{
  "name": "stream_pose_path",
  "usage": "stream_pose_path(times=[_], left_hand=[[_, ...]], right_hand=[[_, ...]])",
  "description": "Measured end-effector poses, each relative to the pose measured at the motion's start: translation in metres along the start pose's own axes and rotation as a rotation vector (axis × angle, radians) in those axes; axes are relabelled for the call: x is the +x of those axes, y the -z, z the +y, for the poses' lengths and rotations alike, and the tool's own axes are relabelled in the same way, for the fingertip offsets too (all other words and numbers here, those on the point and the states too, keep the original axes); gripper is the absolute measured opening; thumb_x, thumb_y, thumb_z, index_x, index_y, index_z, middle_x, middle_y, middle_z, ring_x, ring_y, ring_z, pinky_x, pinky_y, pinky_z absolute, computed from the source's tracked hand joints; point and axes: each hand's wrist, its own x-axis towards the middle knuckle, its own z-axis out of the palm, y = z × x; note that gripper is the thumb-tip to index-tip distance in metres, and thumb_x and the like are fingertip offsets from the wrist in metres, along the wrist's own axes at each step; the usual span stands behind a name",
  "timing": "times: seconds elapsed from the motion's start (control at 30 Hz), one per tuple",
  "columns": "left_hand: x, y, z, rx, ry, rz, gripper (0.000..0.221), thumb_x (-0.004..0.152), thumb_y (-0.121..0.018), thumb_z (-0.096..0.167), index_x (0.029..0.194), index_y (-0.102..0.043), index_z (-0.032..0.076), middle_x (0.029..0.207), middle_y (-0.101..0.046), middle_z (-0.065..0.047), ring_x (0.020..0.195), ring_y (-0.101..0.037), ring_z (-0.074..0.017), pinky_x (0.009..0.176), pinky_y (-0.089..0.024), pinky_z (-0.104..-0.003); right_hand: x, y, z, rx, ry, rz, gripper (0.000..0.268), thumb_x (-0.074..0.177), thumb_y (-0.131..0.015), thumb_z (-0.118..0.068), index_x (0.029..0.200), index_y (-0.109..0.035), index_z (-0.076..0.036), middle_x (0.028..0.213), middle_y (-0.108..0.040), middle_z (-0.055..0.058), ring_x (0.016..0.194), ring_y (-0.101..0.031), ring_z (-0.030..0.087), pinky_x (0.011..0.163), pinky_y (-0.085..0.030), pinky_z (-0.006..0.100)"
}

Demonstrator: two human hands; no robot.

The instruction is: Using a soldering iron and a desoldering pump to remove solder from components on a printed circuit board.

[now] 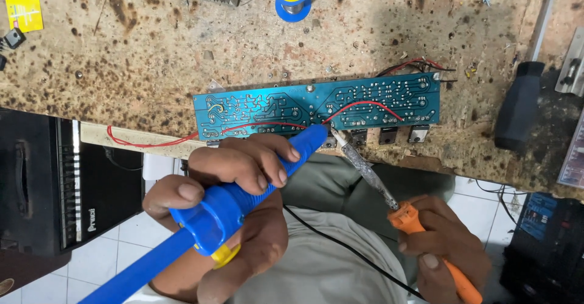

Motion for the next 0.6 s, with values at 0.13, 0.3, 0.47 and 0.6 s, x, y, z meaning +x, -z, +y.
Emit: stream_pose_path(times=[0.13,0.3,0.47,0.6], left_hand=[[0.005,-0.008,0.017,0.027,0.111,-0.009,0.045,0.106,-0.064,0.052,0.127,-0.043,0.018,0.093,-0.049,-0.012,0.073,-0.056,-0.0282,0.073,-0.057,-0.050],[0.013,-0.021,0.013,-0.003,0.231,0.105,0.036,0.106,-0.070,0.048,0.118,-0.047,0.024,0.081,-0.043,-0.011,0.069,-0.047,-0.0288,0.068,-0.047,-0.046],[0.025,-0.019,-0.011,0.003,0.055,0.007,0.049,0.104,-0.056,0.061,0.116,-0.038,0.017,0.079,-0.046,-0.008,0.056,-0.048,-0.0222,0.053,-0.050,-0.036],[0.018,-0.017,0.031,-0.051,0.196,-0.037,0.057,0.104,-0.063,0.062,0.112,-0.035,0.013,0.075,-0.044,-0.009,0.055,-0.046,-0.0204,0.054,-0.048,-0.036]], right_hand=[[-0.005,-0.002,-0.004,0.037,-0.105,0.054,0.039,0.104,-0.045,-0.037,0.081,-0.064,-0.012,0.064,-0.042,0.011,0.074,-0.049,0.029,0.073,-0.046,0.047],[0.004,0.003,-0.018,-0.005,-0.183,-0.025,0.045,0.101,-0.044,-0.040,0.073,-0.062,-0.009,0.073,-0.061,0.014,0.084,-0.058,0.030,0.076,-0.048,0.043],[0.001,0.020,0.001,0.026,-0.014,-0.124,0.038,0.103,-0.044,-0.036,0.086,-0.065,-0.009,0.088,-0.067,0.015,0.088,-0.061,0.032,0.081,-0.051,0.044],[-0.024,0.031,-0.008,0.183,-0.031,-0.052,0.026,0.102,-0.051,-0.031,0.096,-0.071,-0.015,0.099,-0.075,0.015,0.099,-0.063,0.027,0.085,-0.054,0.037]])
